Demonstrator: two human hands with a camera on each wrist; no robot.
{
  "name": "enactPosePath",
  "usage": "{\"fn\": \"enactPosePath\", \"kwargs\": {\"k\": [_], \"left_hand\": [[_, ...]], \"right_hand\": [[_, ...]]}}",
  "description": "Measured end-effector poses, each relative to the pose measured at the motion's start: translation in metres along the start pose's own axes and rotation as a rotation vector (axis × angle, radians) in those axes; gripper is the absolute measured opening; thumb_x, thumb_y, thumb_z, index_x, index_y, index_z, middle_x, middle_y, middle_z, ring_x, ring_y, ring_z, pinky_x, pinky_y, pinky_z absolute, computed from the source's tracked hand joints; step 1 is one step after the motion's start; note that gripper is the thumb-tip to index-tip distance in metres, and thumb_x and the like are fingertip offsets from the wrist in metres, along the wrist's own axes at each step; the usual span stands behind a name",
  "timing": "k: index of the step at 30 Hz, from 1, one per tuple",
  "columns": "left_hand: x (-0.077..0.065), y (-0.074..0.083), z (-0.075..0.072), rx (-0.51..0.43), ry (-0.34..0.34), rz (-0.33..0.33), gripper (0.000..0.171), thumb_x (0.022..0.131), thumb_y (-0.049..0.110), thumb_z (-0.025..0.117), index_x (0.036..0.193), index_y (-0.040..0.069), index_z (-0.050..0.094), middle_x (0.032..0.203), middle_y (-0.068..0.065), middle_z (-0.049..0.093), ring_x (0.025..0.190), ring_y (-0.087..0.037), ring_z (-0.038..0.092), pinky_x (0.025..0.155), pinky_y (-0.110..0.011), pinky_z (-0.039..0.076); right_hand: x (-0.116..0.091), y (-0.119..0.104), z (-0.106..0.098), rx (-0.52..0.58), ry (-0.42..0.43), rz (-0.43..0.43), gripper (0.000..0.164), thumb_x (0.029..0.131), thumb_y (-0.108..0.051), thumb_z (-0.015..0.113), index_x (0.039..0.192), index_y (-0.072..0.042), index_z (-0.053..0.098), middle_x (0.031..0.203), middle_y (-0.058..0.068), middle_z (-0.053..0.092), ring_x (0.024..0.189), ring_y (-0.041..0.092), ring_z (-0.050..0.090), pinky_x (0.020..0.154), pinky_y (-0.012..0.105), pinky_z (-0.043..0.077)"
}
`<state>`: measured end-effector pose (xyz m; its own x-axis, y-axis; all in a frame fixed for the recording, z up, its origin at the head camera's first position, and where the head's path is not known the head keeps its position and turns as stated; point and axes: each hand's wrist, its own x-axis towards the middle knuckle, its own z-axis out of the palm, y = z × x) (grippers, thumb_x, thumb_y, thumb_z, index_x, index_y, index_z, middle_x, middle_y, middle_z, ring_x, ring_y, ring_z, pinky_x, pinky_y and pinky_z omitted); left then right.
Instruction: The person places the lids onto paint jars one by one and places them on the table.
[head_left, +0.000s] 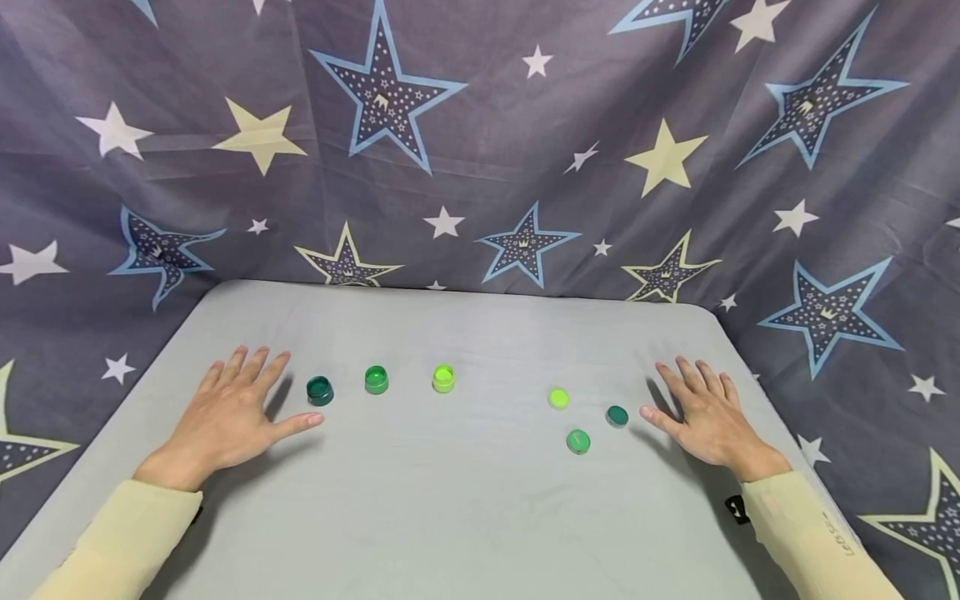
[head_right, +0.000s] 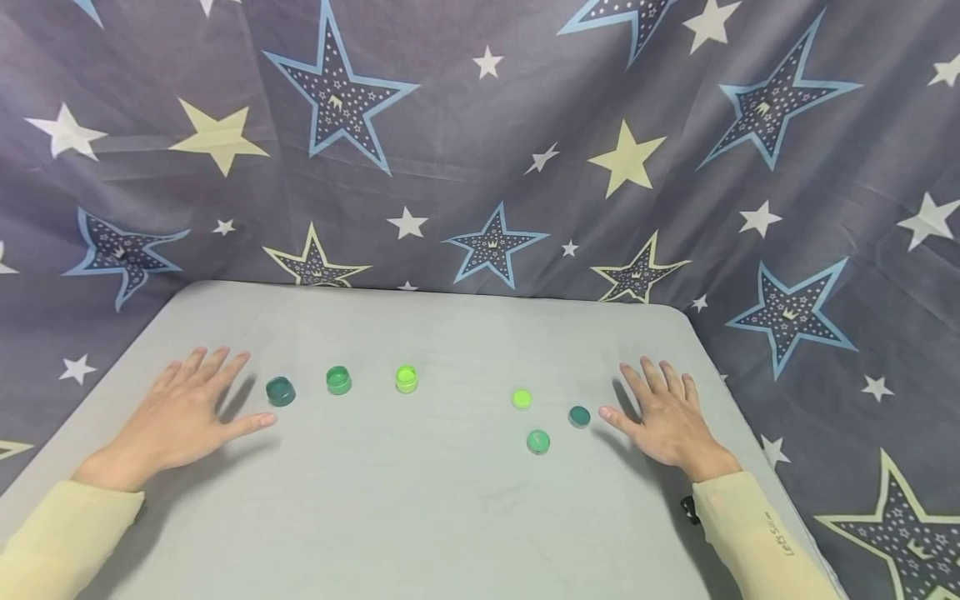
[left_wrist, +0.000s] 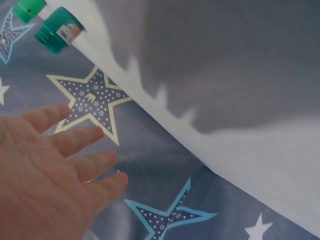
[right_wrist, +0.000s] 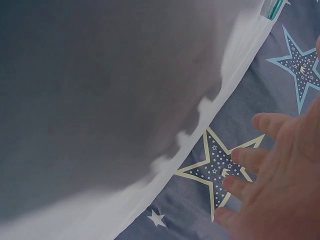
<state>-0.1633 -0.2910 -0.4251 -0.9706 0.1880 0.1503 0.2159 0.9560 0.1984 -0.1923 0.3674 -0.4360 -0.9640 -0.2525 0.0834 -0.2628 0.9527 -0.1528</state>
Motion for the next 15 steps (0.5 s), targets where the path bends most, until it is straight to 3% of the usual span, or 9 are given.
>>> {"fn": "enactPosePath", "kwargs": {"k": [8, 15], "left_hand": [[0.0018, 0.0064, 0.0053, -0.040, 0.030, 0.009, 0.111, 0.082, 0.079, 0.064, 0.153, -0.003, 0.040, 0.150, -0.038, 0.040, 0.141, -0.060, 0.027, 0.113, -0.070, 0.016], [0.0038, 0.0099, 0.0099, -0.086, 0.105, 0.048, 0.106, 0.080, 0.071, 0.073, 0.144, -0.010, 0.049, 0.139, -0.037, 0.051, 0.132, -0.058, 0.041, 0.107, -0.070, 0.027]], "right_hand": [[-0.0006, -0.0051, 0.0021, -0.003, 0.023, -0.013, 0.083, 0.098, -0.064, 0.053, 0.159, -0.010, 0.036, 0.162, 0.029, 0.027, 0.148, 0.055, 0.017, 0.113, 0.072, 0.007], [-0.0009, -0.0091, 0.0032, 0.017, 0.050, -0.031, 0.081, 0.098, -0.062, 0.055, 0.157, -0.009, 0.039, 0.160, 0.029, 0.030, 0.147, 0.055, 0.020, 0.113, 0.072, 0.007]]}}
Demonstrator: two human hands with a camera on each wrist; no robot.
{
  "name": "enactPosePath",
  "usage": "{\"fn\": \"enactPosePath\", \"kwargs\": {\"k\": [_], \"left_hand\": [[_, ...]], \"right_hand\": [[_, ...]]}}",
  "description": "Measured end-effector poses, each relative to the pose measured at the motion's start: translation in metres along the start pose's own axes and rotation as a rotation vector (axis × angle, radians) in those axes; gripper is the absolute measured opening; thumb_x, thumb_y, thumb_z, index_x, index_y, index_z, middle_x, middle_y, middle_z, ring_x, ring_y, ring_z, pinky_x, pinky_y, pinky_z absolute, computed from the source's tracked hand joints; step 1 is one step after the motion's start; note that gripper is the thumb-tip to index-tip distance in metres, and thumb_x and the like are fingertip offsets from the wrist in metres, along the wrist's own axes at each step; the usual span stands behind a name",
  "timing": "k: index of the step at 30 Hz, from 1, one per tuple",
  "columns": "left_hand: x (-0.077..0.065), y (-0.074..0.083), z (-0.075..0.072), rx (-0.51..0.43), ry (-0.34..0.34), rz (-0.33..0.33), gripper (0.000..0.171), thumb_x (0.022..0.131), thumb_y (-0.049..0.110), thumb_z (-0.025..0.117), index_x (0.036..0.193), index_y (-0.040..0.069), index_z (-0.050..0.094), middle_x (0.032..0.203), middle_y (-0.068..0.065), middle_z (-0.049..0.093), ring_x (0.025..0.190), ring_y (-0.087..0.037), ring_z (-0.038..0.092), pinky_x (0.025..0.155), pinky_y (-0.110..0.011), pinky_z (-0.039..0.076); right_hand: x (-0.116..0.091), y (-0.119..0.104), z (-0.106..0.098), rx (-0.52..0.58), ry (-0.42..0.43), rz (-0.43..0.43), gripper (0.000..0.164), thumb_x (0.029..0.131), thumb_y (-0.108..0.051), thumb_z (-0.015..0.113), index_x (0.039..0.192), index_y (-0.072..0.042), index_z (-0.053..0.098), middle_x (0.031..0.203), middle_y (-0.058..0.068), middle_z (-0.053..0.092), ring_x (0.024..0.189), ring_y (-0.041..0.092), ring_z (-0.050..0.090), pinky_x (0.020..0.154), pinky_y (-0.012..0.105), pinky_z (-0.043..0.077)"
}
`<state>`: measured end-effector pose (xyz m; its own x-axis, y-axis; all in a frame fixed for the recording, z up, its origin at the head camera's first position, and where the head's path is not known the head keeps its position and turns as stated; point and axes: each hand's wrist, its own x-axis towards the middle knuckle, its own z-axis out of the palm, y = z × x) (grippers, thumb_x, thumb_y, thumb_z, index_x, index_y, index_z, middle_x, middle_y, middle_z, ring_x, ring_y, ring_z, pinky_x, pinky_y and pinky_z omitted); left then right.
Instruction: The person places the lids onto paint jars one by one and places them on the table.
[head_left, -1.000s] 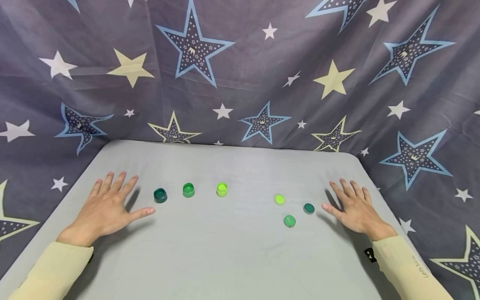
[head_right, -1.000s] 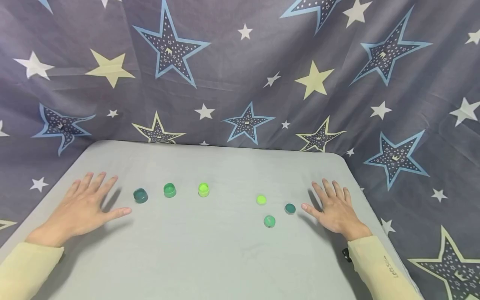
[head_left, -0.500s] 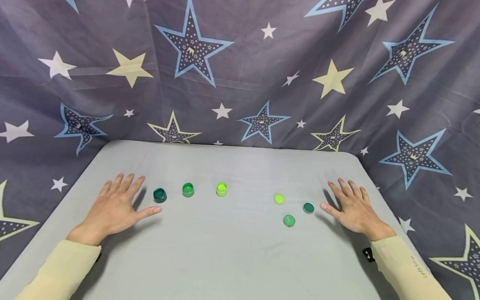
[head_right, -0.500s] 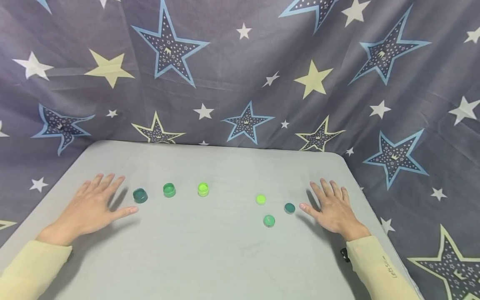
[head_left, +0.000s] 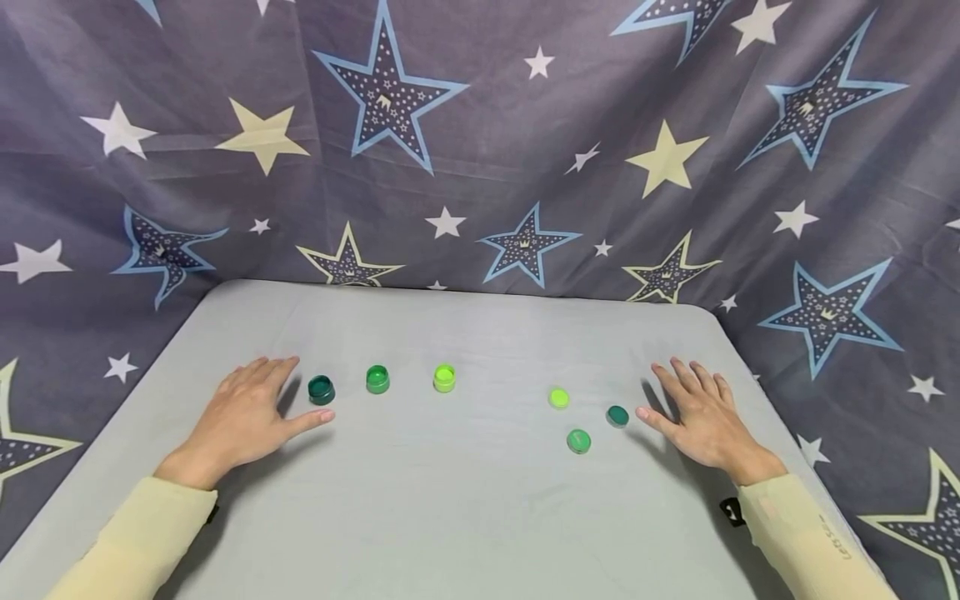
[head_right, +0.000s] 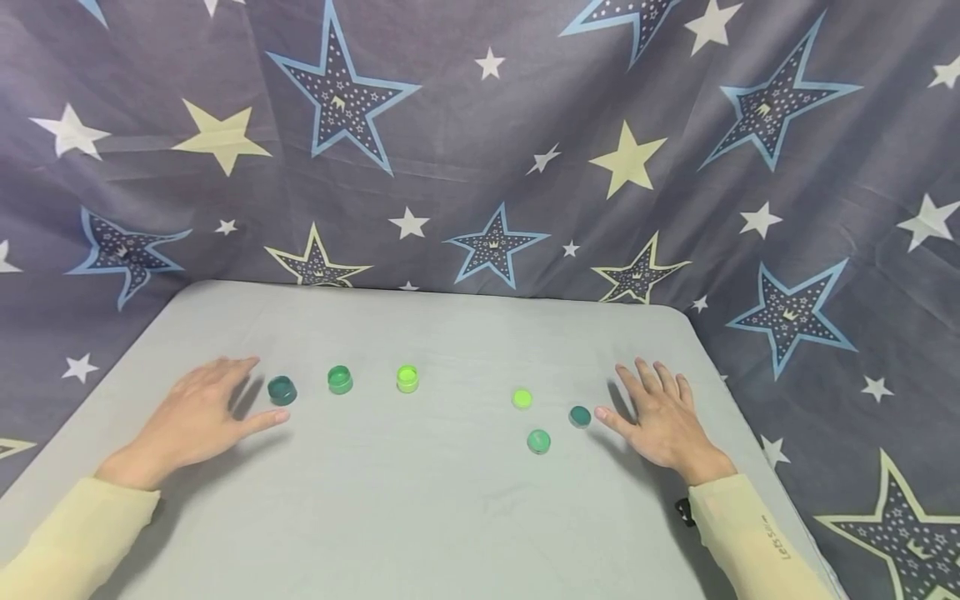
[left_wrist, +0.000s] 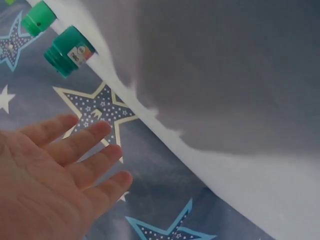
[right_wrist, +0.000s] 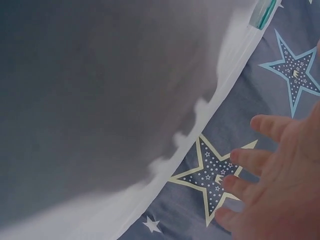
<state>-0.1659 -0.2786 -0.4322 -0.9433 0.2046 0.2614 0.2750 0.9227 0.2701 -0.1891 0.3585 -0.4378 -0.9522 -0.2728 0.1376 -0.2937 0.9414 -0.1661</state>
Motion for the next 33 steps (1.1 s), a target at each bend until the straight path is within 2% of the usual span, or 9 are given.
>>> {"fn": "enactPosePath", "kwargs": {"k": [6, 15, 28, 33], "left_hand": [[0.003, 0.004, 0.005, -0.048, 0.019, -0.011, 0.100, 0.079, 0.066, 0.078, 0.137, -0.012, 0.054, 0.132, -0.037, 0.057, 0.124, -0.055, 0.050, 0.102, -0.068, 0.036], [0.009, 0.007, 0.010, -0.131, 0.004, -0.076, 0.075, 0.079, 0.035, 0.087, 0.130, -0.012, 0.059, 0.127, -0.034, 0.061, 0.118, -0.052, 0.056, 0.097, -0.065, 0.044], [0.015, 0.010, 0.011, -0.154, -0.030, -0.101, 0.064, 0.079, 0.025, 0.088, 0.126, -0.010, 0.063, 0.116, -0.029, 0.067, 0.109, -0.049, 0.062, 0.091, -0.062, 0.047], [0.018, 0.013, 0.010, -0.139, -0.061, -0.107, 0.061, 0.078, 0.023, 0.090, 0.122, -0.010, 0.064, 0.104, -0.025, 0.070, 0.097, -0.044, 0.064, 0.084, -0.059, 0.049]], "right_hand": [[-0.001, -0.004, 0.002, 0.015, 0.021, -0.017, 0.081, 0.097, -0.060, 0.058, 0.156, -0.007, 0.041, 0.159, 0.030, 0.033, 0.146, 0.056, 0.022, 0.113, 0.072, 0.010], [-0.002, -0.013, 0.004, 0.037, 0.032, -0.039, 0.079, 0.097, -0.058, 0.060, 0.154, -0.007, 0.044, 0.157, 0.030, 0.036, 0.145, 0.054, 0.024, 0.113, 0.071, 0.011], [-0.003, -0.027, 0.004, 0.062, 0.048, -0.078, 0.075, 0.097, -0.057, 0.062, 0.152, -0.007, 0.047, 0.156, 0.027, 0.039, 0.145, 0.051, 0.027, 0.113, 0.070, 0.013], [-0.003, -0.032, 0.004, 0.064, 0.057, -0.095, 0.075, 0.096, -0.056, 0.063, 0.151, -0.007, 0.049, 0.156, 0.026, 0.041, 0.145, 0.049, 0.028, 0.113, 0.069, 0.014]]}}
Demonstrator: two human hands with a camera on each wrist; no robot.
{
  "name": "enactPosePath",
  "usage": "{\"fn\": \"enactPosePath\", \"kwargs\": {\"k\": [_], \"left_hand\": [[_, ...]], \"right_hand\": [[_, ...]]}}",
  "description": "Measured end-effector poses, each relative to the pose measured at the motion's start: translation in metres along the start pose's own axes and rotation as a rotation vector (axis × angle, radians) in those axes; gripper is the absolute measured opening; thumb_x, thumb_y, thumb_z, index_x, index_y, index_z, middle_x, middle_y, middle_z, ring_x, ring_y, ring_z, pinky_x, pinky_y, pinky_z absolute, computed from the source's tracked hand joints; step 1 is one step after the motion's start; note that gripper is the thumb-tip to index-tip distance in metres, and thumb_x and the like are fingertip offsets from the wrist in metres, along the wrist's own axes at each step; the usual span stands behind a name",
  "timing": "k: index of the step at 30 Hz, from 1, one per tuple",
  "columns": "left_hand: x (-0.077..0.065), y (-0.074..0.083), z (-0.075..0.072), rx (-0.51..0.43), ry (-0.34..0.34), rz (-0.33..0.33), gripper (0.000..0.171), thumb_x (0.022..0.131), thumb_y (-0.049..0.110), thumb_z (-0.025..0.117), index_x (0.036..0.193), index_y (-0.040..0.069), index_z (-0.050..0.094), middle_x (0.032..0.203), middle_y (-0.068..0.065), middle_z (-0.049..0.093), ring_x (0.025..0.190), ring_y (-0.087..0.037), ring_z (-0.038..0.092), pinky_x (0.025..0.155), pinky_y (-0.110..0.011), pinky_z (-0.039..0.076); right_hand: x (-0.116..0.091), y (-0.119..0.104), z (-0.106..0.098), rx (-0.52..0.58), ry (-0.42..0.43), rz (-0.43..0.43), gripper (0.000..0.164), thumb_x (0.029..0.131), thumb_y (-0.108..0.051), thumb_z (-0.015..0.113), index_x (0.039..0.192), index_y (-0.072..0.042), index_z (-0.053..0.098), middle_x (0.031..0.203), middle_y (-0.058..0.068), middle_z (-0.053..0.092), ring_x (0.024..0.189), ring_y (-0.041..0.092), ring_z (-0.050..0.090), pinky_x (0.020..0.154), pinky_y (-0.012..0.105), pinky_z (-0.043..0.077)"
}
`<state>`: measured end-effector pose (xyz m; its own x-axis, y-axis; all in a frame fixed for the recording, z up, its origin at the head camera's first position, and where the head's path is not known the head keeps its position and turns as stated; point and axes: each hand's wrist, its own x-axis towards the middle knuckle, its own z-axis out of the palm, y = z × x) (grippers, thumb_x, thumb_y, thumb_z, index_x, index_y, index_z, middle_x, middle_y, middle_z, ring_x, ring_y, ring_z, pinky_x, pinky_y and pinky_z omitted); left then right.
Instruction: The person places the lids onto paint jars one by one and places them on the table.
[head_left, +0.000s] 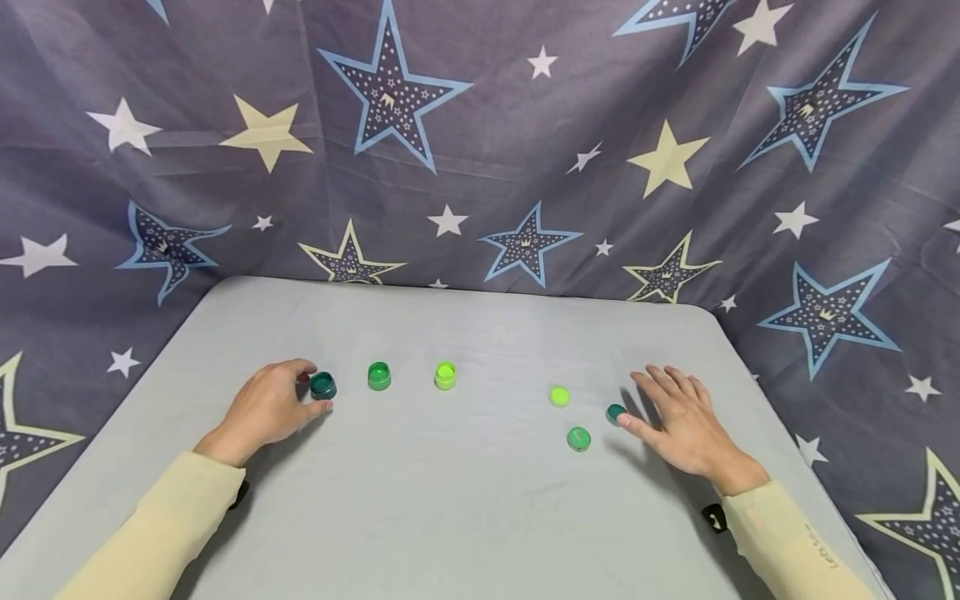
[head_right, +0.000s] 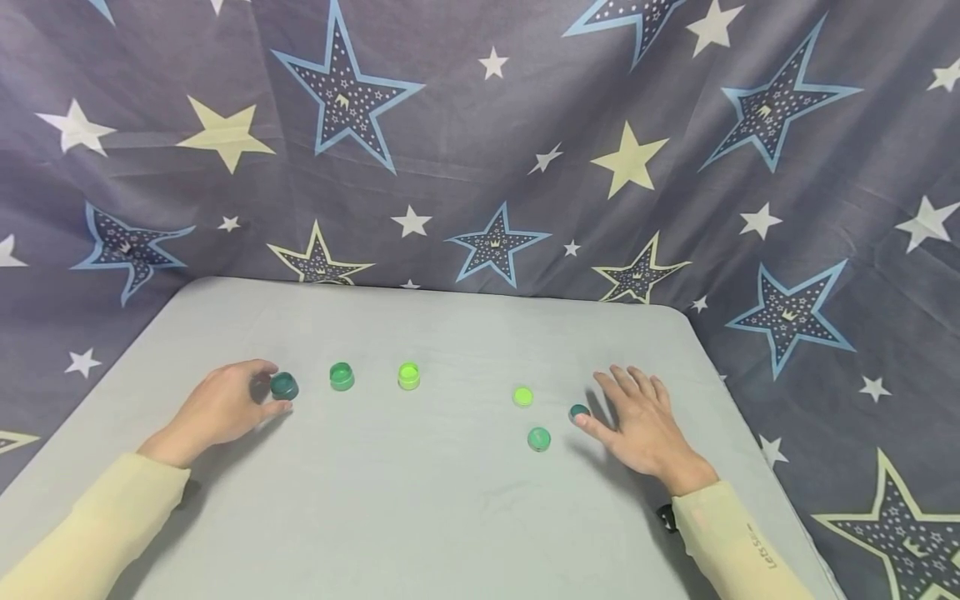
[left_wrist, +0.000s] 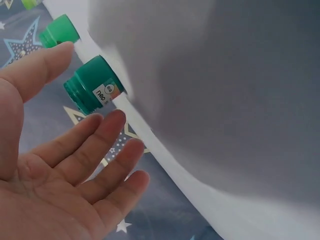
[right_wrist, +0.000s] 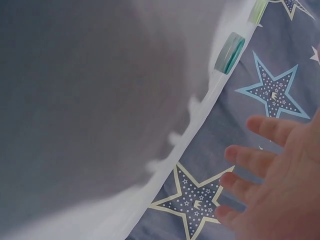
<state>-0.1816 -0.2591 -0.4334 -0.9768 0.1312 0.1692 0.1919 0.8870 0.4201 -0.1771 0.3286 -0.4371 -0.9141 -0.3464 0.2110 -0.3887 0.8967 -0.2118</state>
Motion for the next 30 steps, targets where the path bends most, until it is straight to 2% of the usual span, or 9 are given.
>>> {"fn": "enactPosePath", "kwargs": {"k": [4, 9, 16, 23, 30], "left_hand": [[0.002, 0.001, 0.000, 0.010, -0.021, -0.003, 0.056, 0.077, 0.022, 0.090, 0.117, -0.009, 0.066, 0.092, -0.018, 0.067, 0.085, -0.036, 0.062, 0.076, -0.054, 0.048], [0.004, 0.001, 0.001, 0.018, -0.059, -0.019, 0.048, 0.078, 0.020, 0.089, 0.112, -0.006, 0.067, 0.085, -0.012, 0.065, 0.079, -0.030, 0.058, 0.073, -0.049, 0.046], [0.009, -0.002, 0.005, 0.031, -0.073, -0.040, 0.044, 0.080, 0.018, 0.088, 0.110, -0.006, 0.067, 0.083, -0.011, 0.064, 0.077, -0.030, 0.059, 0.072, -0.049, 0.048], [0.014, -0.002, 0.005, 0.042, -0.080, -0.048, 0.043, 0.082, 0.019, 0.086, 0.112, -0.006, 0.069, 0.091, -0.017, 0.069, 0.086, -0.037, 0.063, 0.077, -0.053, 0.049], [0.013, -0.002, 0.004, 0.018, -0.082, -0.052, 0.039, 0.083, 0.021, 0.085, 0.110, -0.002, 0.070, 0.086, -0.010, 0.067, 0.080, -0.030, 0.061, 0.072, -0.048, 0.048]], "right_hand": [[0.000, -0.003, 0.000, 0.005, 0.008, -0.013, 0.076, 0.095, -0.056, 0.065, 0.150, -0.007, 0.049, 0.155, 0.026, 0.042, 0.144, 0.049, 0.030, 0.113, 0.067, 0.015], [0.000, -0.006, 0.002, 0.011, 0.014, -0.024, 0.076, 0.094, -0.056, 0.066, 0.150, -0.006, 0.049, 0.154, 0.026, 0.044, 0.143, 0.048, 0.032, 0.113, 0.066, 0.016], [0.000, -0.009, 0.004, 0.020, 0.016, -0.031, 0.077, 0.094, -0.056, 0.067, 0.149, -0.006, 0.050, 0.151, 0.025, 0.047, 0.140, 0.047, 0.036, 0.113, 0.065, 0.018], [0.001, -0.012, 0.005, 0.018, 0.021, -0.038, 0.077, 0.093, -0.056, 0.068, 0.148, -0.006, 0.051, 0.146, 0.023, 0.052, 0.136, 0.046, 0.041, 0.111, 0.065, 0.021], [0.002, -0.014, 0.006, 0.011, 0.041, -0.060, 0.071, 0.092, -0.052, 0.072, 0.143, -0.006, 0.057, 0.137, 0.020, 0.060, 0.128, 0.044, 0.049, 0.107, 0.064, 0.027]]}}
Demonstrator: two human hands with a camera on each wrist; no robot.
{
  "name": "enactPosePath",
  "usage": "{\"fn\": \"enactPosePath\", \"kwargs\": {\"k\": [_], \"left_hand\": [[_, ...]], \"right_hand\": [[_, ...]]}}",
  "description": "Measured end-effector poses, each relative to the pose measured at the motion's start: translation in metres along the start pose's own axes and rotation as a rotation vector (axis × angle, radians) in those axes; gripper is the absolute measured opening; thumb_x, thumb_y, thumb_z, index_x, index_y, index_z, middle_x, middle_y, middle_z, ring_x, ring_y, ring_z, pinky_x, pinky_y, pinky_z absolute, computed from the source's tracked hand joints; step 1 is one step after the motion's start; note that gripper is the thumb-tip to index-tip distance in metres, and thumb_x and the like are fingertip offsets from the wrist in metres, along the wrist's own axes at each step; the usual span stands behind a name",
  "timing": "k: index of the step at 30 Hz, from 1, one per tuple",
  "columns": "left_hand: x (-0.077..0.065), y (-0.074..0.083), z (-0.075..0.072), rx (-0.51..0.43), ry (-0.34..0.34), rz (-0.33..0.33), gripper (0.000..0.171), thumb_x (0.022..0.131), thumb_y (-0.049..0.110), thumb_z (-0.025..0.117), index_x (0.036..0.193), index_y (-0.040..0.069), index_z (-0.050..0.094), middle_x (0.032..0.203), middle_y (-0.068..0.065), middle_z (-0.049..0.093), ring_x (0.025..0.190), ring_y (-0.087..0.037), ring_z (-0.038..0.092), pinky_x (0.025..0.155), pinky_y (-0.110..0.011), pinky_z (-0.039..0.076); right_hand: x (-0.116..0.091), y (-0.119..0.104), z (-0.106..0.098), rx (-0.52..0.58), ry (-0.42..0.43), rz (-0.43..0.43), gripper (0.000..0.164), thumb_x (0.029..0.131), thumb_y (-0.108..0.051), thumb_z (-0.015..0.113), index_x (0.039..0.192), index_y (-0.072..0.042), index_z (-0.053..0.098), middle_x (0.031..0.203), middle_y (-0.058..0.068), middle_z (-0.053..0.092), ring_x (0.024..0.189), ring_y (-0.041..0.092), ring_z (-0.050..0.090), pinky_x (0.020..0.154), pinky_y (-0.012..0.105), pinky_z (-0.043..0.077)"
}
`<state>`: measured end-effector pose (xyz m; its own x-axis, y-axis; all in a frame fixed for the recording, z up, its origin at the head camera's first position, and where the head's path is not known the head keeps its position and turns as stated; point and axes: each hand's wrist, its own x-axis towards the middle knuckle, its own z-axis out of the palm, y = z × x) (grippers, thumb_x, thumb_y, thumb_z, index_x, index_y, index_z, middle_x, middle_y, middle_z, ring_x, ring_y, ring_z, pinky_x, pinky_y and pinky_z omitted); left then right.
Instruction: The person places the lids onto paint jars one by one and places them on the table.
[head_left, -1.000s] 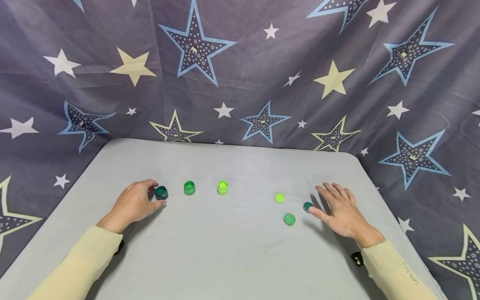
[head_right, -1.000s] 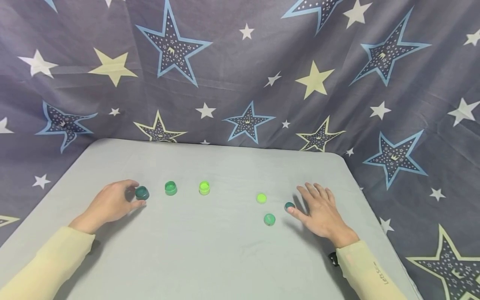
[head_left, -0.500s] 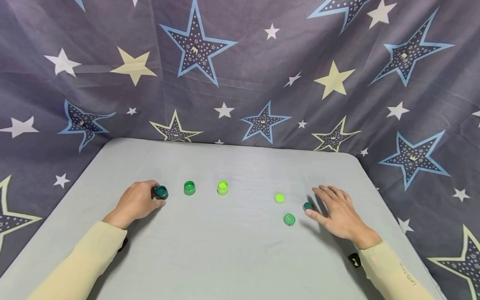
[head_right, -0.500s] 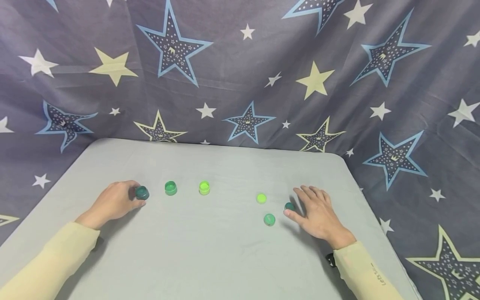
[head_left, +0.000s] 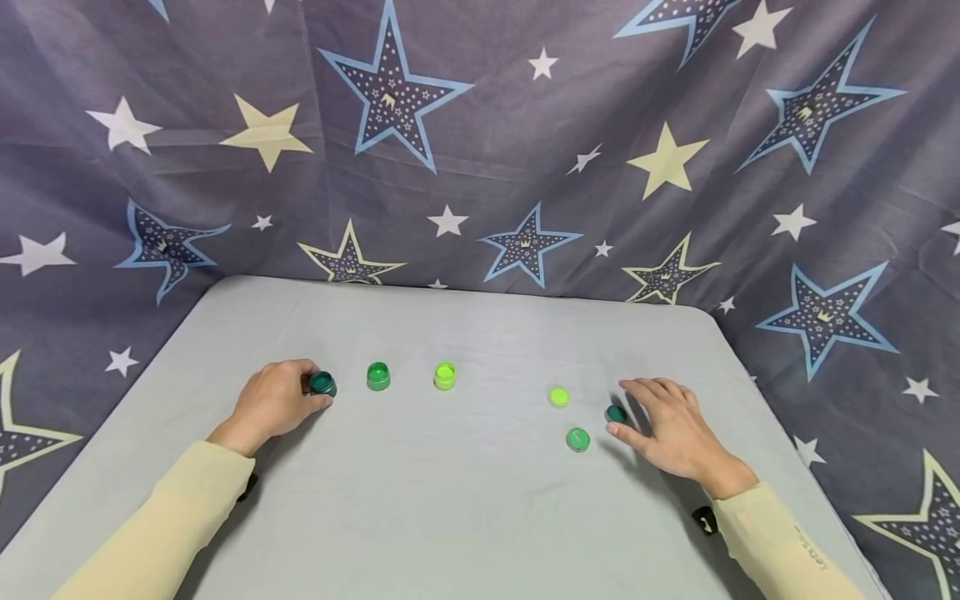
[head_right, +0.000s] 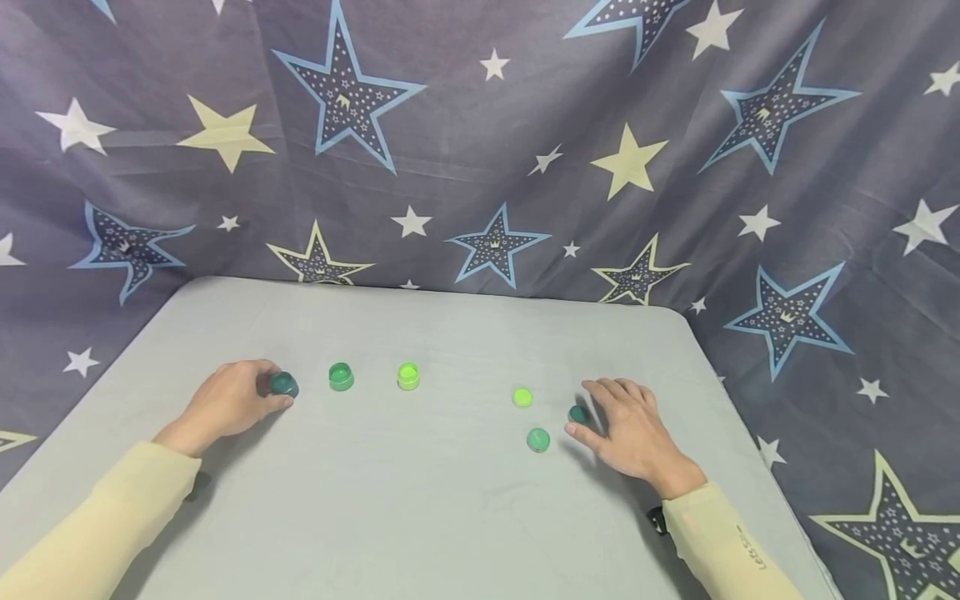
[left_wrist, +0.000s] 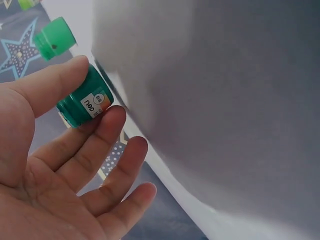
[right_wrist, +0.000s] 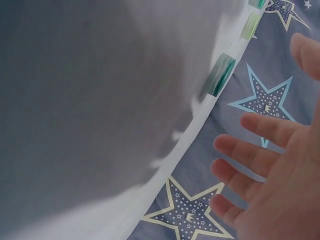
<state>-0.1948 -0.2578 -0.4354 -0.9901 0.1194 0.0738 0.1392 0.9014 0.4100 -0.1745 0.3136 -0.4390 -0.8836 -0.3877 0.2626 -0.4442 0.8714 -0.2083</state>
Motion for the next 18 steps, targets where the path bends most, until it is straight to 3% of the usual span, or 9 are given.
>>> {"fn": "enactPosePath", "kwargs": {"k": [8, 18], "left_hand": [[-0.007, 0.006, -0.003, -0.033, 0.027, 0.022, 0.034, 0.079, 0.018, 0.087, 0.104, 0.001, 0.072, 0.084, -0.007, 0.068, 0.077, -0.027, 0.062, 0.071, -0.046, 0.048], [-0.015, 0.020, -0.008, -0.077, 0.014, 0.027, 0.032, 0.079, 0.018, 0.086, 0.105, 0.005, 0.074, 0.090, -0.008, 0.071, 0.080, -0.025, 0.063, 0.071, -0.044, 0.048]], "right_hand": [[0.001, -0.001, 0.001, -0.011, -0.020, 0.005, 0.063, 0.093, -0.049, 0.071, 0.138, -0.006, 0.062, 0.133, 0.018, 0.063, 0.124, 0.043, 0.053, 0.104, 0.063, 0.030], [0.002, -0.004, 0.001, -0.029, -0.021, -0.005, 0.055, 0.090, -0.038, 0.078, 0.134, -0.006, 0.065, 0.126, 0.017, 0.067, 0.118, 0.039, 0.057, 0.097, 0.060, 0.035]]}}
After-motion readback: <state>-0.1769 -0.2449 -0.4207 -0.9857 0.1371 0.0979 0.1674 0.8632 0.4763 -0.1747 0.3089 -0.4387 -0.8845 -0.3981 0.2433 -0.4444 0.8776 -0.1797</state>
